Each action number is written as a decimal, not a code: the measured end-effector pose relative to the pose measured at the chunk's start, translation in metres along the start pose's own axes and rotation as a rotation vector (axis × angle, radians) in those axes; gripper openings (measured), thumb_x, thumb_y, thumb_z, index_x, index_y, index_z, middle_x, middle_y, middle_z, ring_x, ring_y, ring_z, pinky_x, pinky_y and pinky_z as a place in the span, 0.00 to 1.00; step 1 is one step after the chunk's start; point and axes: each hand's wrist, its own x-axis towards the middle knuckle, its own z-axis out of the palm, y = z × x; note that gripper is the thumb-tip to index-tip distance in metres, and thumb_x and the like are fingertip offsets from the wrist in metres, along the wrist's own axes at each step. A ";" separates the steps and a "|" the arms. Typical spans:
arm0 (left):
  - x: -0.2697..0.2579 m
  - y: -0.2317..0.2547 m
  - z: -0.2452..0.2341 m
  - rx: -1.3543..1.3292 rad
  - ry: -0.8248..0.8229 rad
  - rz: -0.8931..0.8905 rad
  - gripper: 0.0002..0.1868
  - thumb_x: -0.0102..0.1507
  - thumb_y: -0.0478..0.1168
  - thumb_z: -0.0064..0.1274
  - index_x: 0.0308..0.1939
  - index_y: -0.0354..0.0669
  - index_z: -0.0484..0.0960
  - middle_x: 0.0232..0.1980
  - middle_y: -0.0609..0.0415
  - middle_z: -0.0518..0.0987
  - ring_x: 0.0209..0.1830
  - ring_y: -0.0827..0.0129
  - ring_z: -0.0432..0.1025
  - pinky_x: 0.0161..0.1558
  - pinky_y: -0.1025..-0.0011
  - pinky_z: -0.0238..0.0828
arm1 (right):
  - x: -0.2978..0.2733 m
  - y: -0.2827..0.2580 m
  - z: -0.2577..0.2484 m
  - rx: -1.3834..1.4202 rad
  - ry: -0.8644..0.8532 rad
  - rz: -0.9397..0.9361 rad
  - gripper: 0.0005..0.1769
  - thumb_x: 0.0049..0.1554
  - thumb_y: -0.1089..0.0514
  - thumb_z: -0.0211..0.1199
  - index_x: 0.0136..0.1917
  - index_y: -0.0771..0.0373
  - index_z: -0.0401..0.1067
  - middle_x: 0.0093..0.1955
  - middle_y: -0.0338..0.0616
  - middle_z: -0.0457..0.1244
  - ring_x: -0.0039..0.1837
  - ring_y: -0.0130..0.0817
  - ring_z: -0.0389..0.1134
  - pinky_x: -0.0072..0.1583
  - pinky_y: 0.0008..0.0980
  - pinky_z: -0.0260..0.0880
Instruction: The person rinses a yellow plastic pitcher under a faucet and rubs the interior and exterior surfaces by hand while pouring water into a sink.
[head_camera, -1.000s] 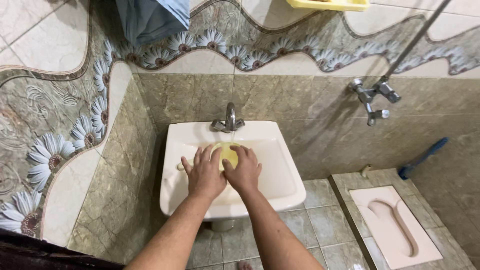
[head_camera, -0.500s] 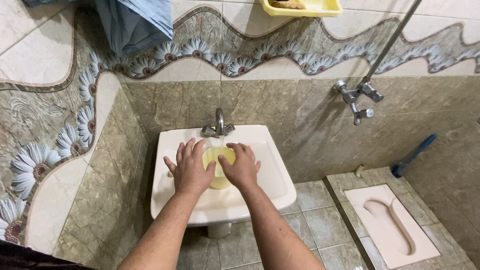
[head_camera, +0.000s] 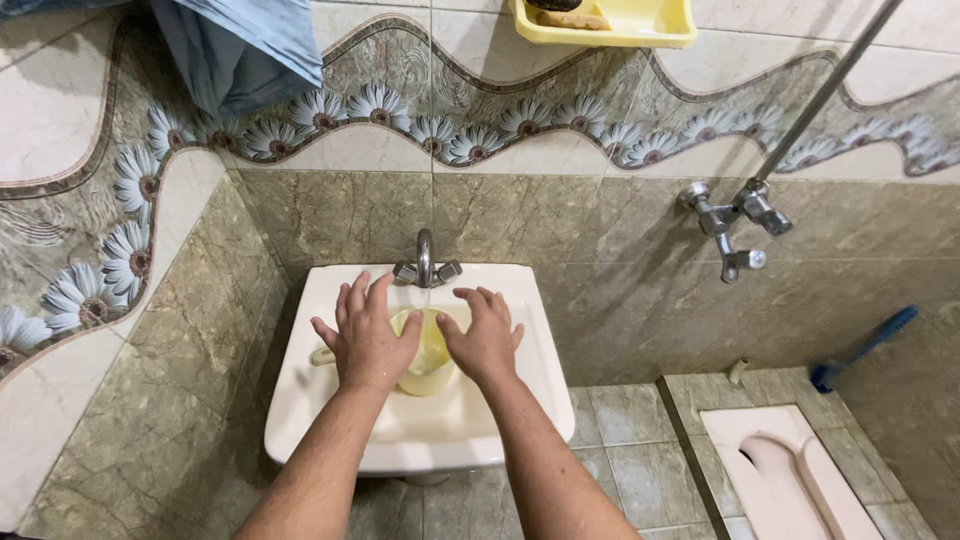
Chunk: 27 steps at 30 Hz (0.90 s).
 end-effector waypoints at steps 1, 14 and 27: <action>0.001 0.001 0.003 0.019 -0.017 -0.009 0.39 0.60 0.55 0.59 0.73 0.58 0.62 0.80 0.52 0.53 0.83 0.55 0.40 0.74 0.31 0.20 | 0.002 0.003 0.001 0.006 -0.022 0.012 0.30 0.55 0.42 0.67 0.69 0.44 0.68 0.80 0.42 0.51 0.85 0.44 0.40 0.76 0.73 0.32; 0.002 -0.007 0.017 0.035 0.069 -0.077 0.38 0.60 0.54 0.57 0.73 0.56 0.63 0.82 0.53 0.52 0.84 0.55 0.38 0.73 0.31 0.18 | 0.027 0.027 0.004 0.052 -0.119 -0.013 0.29 0.55 0.42 0.66 0.69 0.42 0.67 0.80 0.38 0.51 0.85 0.44 0.40 0.77 0.71 0.31; -0.003 -0.005 0.029 0.076 0.028 -0.123 0.37 0.60 0.53 0.59 0.72 0.58 0.65 0.82 0.52 0.52 0.84 0.55 0.38 0.73 0.30 0.18 | 0.040 0.038 0.009 0.029 -0.174 -0.016 0.26 0.56 0.40 0.66 0.66 0.42 0.70 0.78 0.41 0.54 0.85 0.44 0.43 0.77 0.72 0.33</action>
